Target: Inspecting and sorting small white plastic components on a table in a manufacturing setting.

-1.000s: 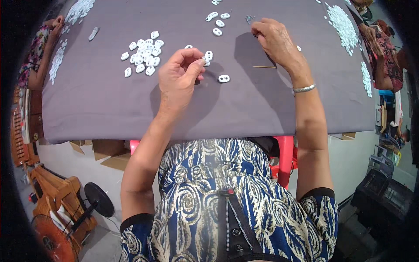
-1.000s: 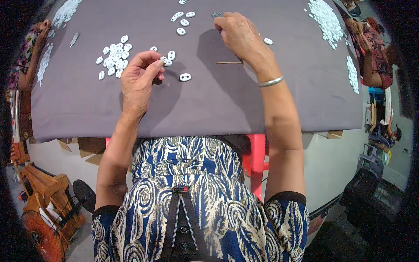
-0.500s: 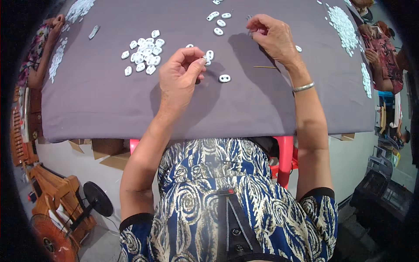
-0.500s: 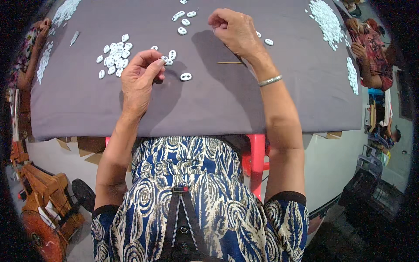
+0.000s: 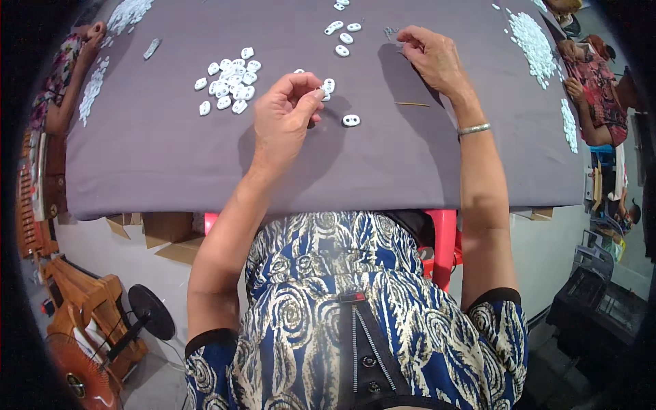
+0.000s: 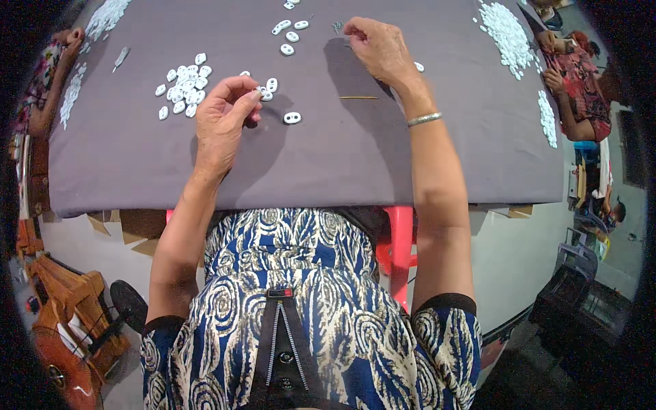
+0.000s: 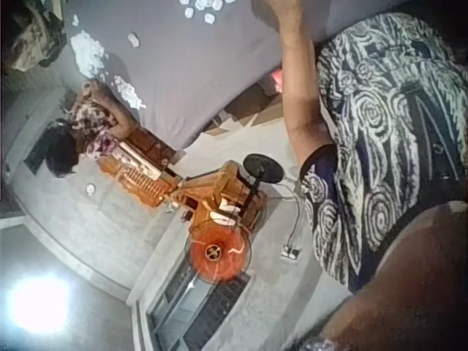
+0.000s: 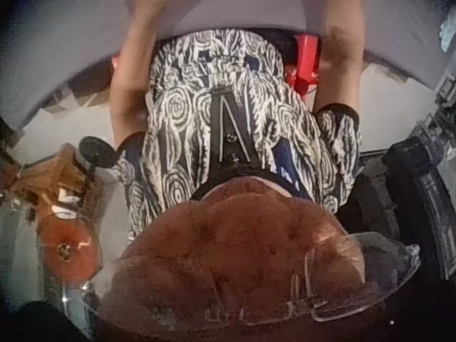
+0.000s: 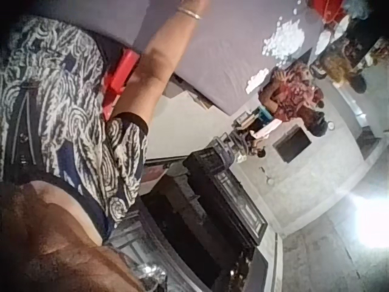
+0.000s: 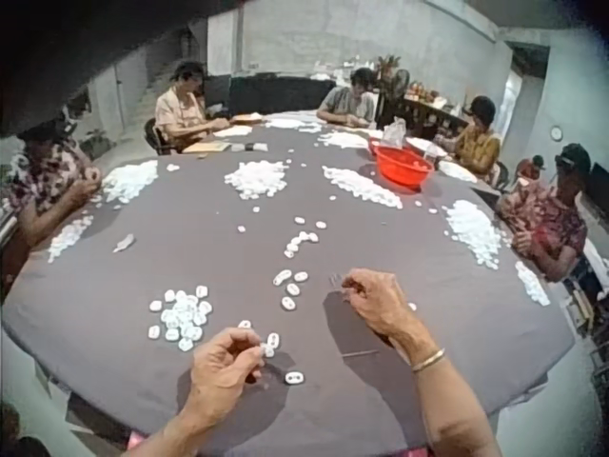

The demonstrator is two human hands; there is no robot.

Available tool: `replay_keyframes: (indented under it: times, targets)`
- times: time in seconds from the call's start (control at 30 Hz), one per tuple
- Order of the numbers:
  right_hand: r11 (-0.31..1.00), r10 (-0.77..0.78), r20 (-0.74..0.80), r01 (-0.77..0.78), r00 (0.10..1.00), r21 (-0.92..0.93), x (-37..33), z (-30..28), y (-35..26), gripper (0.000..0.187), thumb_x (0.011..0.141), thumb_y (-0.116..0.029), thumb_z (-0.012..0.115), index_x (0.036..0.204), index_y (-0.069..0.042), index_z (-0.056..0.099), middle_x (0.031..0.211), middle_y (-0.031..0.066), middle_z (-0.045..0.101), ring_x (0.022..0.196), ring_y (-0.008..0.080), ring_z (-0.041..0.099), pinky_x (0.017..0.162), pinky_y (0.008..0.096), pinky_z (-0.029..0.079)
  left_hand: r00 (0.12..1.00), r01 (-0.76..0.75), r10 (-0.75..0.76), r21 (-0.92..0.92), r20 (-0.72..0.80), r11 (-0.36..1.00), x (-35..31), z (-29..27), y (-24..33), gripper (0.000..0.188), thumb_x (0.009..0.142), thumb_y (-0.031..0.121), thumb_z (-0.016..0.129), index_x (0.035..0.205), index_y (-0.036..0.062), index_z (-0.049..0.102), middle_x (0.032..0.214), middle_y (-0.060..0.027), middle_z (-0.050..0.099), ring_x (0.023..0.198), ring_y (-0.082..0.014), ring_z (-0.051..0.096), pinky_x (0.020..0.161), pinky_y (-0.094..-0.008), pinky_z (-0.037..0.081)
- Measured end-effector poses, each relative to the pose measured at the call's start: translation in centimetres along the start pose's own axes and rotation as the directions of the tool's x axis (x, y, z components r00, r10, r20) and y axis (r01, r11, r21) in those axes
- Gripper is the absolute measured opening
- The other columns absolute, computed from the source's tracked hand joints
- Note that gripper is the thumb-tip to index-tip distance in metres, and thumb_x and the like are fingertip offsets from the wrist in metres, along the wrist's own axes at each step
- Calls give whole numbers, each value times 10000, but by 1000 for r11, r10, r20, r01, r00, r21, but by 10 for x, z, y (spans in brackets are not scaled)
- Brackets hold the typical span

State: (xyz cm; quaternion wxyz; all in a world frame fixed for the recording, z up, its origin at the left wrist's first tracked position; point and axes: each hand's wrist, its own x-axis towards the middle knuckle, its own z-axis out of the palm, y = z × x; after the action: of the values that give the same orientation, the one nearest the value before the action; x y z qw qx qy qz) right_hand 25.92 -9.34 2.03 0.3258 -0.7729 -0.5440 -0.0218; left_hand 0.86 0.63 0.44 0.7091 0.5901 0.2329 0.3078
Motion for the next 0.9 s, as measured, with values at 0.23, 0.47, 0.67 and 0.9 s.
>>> replay_keyframes:
  times: [0.23,0.47,0.67,0.9]
  targets:
    - [995,-100,-3,100,995,-6,-2,12,3,195,858,-71,545,1044,-41,596,848,126,635,802,274,614,744,348,488,999,-38,38,19,2,999,0,3,-5,71,875,53,614,944,39,622,815,16,600,683,-32,548,557,-180,464]
    - [986,-160,-27,158,987,-62,-1,15,2,241,811,8,542,1037,-57,597,784,106,601,762,260,588,719,365,483,998,-60,60,26,2,998,2,1,-7,77,871,60,612,943,35,625,815,18,598,686,-35,548,572,-186,472]
    - [954,-249,-72,232,966,-189,-2,17,8,195,805,4,544,982,-43,612,781,100,591,767,268,578,717,372,479,999,-44,44,31,1,999,1,1,-8,80,871,58,605,944,32,625,809,18,594,681,-37,546,577,-190,465]
    - [992,-116,-26,117,993,41,-3,12,0,109,852,-105,539,897,-32,606,842,106,599,866,305,566,761,397,469,997,-72,72,44,9,996,2,1,-10,85,865,54,606,945,32,622,803,17,592,681,-39,546,574,-195,464]
